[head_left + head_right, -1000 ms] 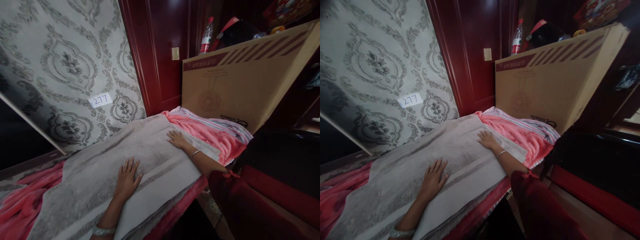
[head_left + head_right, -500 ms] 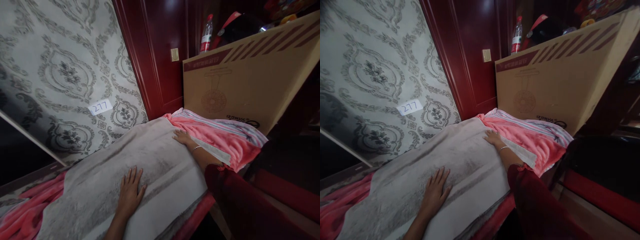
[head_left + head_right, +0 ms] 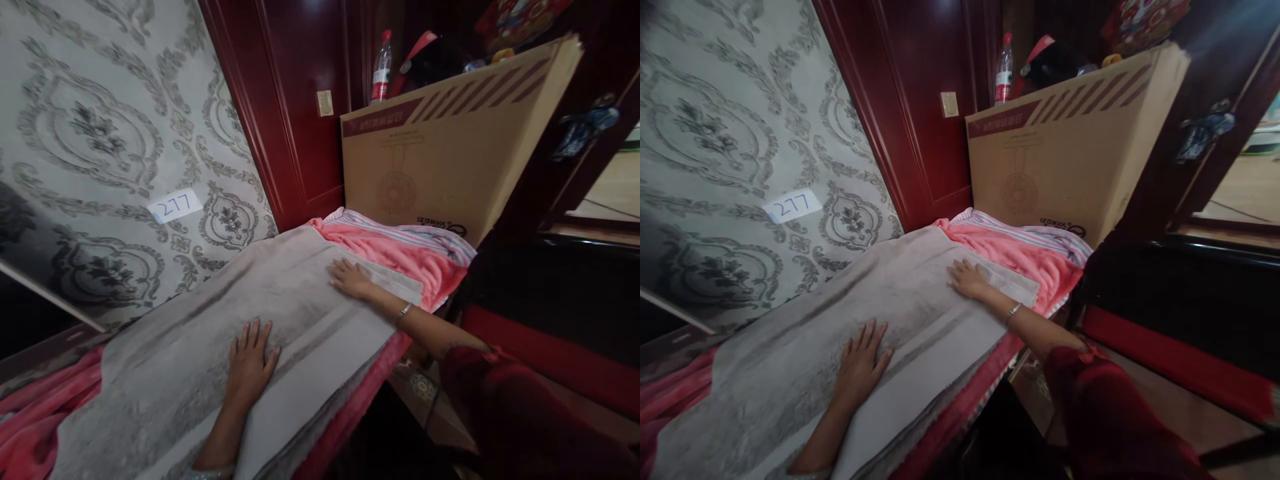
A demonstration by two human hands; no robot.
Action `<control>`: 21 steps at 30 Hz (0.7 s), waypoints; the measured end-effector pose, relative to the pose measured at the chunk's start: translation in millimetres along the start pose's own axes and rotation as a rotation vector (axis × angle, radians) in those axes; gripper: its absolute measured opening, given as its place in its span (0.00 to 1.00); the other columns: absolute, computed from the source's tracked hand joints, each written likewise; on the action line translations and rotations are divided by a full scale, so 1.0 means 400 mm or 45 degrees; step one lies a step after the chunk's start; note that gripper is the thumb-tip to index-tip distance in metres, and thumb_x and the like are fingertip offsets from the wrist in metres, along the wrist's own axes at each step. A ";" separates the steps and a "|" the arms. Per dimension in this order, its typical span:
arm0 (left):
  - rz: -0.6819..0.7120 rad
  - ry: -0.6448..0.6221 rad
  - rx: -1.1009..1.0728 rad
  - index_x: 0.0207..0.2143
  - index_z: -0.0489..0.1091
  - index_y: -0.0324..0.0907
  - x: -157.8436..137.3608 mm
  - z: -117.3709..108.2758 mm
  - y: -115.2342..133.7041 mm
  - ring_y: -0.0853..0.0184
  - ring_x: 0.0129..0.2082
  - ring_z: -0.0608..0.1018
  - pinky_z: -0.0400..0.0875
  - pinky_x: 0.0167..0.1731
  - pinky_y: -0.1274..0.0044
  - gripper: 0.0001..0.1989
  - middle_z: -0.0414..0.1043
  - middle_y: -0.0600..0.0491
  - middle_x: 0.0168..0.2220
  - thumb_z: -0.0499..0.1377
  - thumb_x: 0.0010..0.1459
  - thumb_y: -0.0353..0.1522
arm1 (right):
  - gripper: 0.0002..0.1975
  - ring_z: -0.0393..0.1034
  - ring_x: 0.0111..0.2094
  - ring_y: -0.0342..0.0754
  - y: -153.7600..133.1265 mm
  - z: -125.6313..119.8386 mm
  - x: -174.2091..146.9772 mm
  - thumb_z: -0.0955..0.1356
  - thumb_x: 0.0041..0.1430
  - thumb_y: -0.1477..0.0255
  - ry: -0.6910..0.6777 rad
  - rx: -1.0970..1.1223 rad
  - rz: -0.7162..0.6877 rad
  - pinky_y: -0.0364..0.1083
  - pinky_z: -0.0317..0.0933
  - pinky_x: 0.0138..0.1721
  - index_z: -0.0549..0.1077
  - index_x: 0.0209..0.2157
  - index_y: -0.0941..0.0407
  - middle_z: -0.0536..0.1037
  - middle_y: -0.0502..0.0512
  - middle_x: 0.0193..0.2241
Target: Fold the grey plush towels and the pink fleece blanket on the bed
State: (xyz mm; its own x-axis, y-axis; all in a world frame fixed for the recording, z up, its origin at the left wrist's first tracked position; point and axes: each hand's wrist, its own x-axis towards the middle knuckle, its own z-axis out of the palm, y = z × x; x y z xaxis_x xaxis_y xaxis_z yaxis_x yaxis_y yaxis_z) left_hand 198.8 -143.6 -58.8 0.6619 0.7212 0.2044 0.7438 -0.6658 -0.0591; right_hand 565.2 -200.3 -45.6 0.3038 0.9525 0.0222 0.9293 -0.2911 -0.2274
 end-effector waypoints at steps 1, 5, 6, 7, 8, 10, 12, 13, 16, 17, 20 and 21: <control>0.001 -0.001 0.008 0.70 0.60 0.45 0.001 -0.001 0.001 0.47 0.72 0.57 0.56 0.67 0.50 0.29 0.53 0.42 0.73 0.51 0.69 0.41 | 0.32 0.35 0.75 0.59 0.014 0.010 -0.033 0.54 0.73 0.51 -0.015 -0.006 -0.036 0.66 0.37 0.70 0.51 0.74 0.43 0.43 0.52 0.75; -0.006 -0.008 0.035 0.70 0.60 0.44 0.005 -0.007 0.009 0.46 0.72 0.57 0.56 0.66 0.50 0.30 0.52 0.42 0.73 0.52 0.68 0.41 | 0.33 0.38 0.74 0.59 0.083 0.025 -0.116 0.53 0.74 0.53 -0.043 -0.017 0.003 0.64 0.40 0.71 0.51 0.74 0.48 0.46 0.54 0.75; -0.002 -0.006 0.039 0.70 0.60 0.43 0.006 -0.008 0.011 0.46 0.72 0.57 0.56 0.66 0.50 0.30 0.52 0.41 0.73 0.52 0.68 0.41 | 0.33 0.39 0.74 0.59 0.094 0.023 -0.123 0.53 0.74 0.53 -0.025 -0.022 0.050 0.64 0.41 0.71 0.52 0.74 0.49 0.46 0.54 0.75; 0.002 -0.004 0.041 0.70 0.60 0.43 0.006 -0.010 0.012 0.46 0.72 0.57 0.56 0.66 0.50 0.30 0.52 0.41 0.73 0.52 0.68 0.41 | 0.32 0.41 0.74 0.60 0.101 0.020 -0.125 0.54 0.74 0.54 0.001 -0.027 0.093 0.63 0.42 0.70 0.52 0.74 0.50 0.47 0.54 0.74; 0.005 -0.003 0.039 0.70 0.60 0.43 0.007 -0.011 0.012 0.45 0.72 0.57 0.57 0.66 0.50 0.30 0.53 0.40 0.73 0.52 0.68 0.41 | 0.32 0.42 0.74 0.61 0.103 0.018 -0.125 0.54 0.74 0.54 0.022 -0.032 0.125 0.63 0.43 0.70 0.54 0.73 0.50 0.48 0.54 0.74; 0.015 -0.004 0.031 0.70 0.61 0.42 0.007 -0.013 0.013 0.46 0.72 0.58 0.57 0.66 0.51 0.30 0.54 0.40 0.72 0.52 0.68 0.41 | 0.31 0.44 0.73 0.62 0.101 0.013 -0.123 0.55 0.73 0.55 0.056 -0.035 0.151 0.63 0.45 0.69 0.56 0.73 0.49 0.50 0.54 0.74; 0.021 -0.009 0.023 0.70 0.61 0.42 0.006 -0.015 0.013 0.46 0.72 0.58 0.57 0.66 0.51 0.30 0.54 0.40 0.72 0.51 0.69 0.41 | 0.30 0.47 0.72 0.61 0.099 0.007 -0.122 0.56 0.74 0.57 0.081 -0.026 0.163 0.62 0.48 0.69 0.57 0.72 0.50 0.52 0.55 0.73; 0.022 -0.015 0.020 0.70 0.60 0.42 0.006 -0.016 0.014 0.46 0.72 0.57 0.56 0.67 0.51 0.30 0.53 0.40 0.72 0.51 0.69 0.41 | 0.30 0.49 0.72 0.60 0.101 0.003 -0.123 0.57 0.73 0.58 0.091 -0.021 0.172 0.61 0.49 0.68 0.58 0.72 0.52 0.53 0.57 0.73; 0.019 -0.018 0.011 0.70 0.61 0.42 0.007 -0.015 0.016 0.46 0.72 0.57 0.56 0.67 0.51 0.30 0.53 0.40 0.72 0.51 0.69 0.41 | 0.28 0.60 0.66 0.57 0.124 -0.016 -0.130 0.60 0.71 0.64 0.133 -0.012 0.231 0.54 0.55 0.65 0.64 0.68 0.59 0.64 0.64 0.68; 0.022 -0.008 0.008 0.69 0.61 0.42 0.007 -0.014 0.017 0.46 0.72 0.57 0.56 0.67 0.51 0.30 0.54 0.41 0.72 0.51 0.69 0.42 | 0.26 0.64 0.63 0.57 0.135 -0.024 -0.133 0.61 0.70 0.66 0.147 -0.014 0.266 0.53 0.57 0.63 0.67 0.65 0.61 0.69 0.67 0.65; 0.038 0.028 0.002 0.69 0.61 0.42 0.010 -0.011 0.020 0.45 0.72 0.57 0.56 0.66 0.50 0.30 0.54 0.40 0.72 0.50 0.69 0.42 | 0.23 0.69 0.57 0.59 0.162 -0.042 -0.143 0.61 0.69 0.67 0.192 -0.025 0.372 0.53 0.61 0.58 0.74 0.58 0.63 0.75 0.69 0.56; 0.041 0.029 0.001 0.69 0.61 0.42 0.011 -0.011 0.020 0.45 0.72 0.57 0.56 0.66 0.50 0.30 0.54 0.40 0.72 0.50 0.69 0.42 | 0.22 0.69 0.57 0.58 0.166 -0.045 -0.147 0.61 0.69 0.68 0.206 -0.025 0.392 0.53 0.62 0.57 0.75 0.57 0.62 0.76 0.69 0.55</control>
State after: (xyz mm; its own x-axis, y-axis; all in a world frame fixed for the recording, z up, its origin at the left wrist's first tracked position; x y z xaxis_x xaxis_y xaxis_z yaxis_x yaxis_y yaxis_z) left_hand 207.4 -146.7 -54.1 0.6830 0.6951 0.2245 0.7224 -0.6882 -0.0667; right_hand 612.8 -277.1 -44.3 0.5987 0.7934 0.1096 0.7920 -0.5661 -0.2285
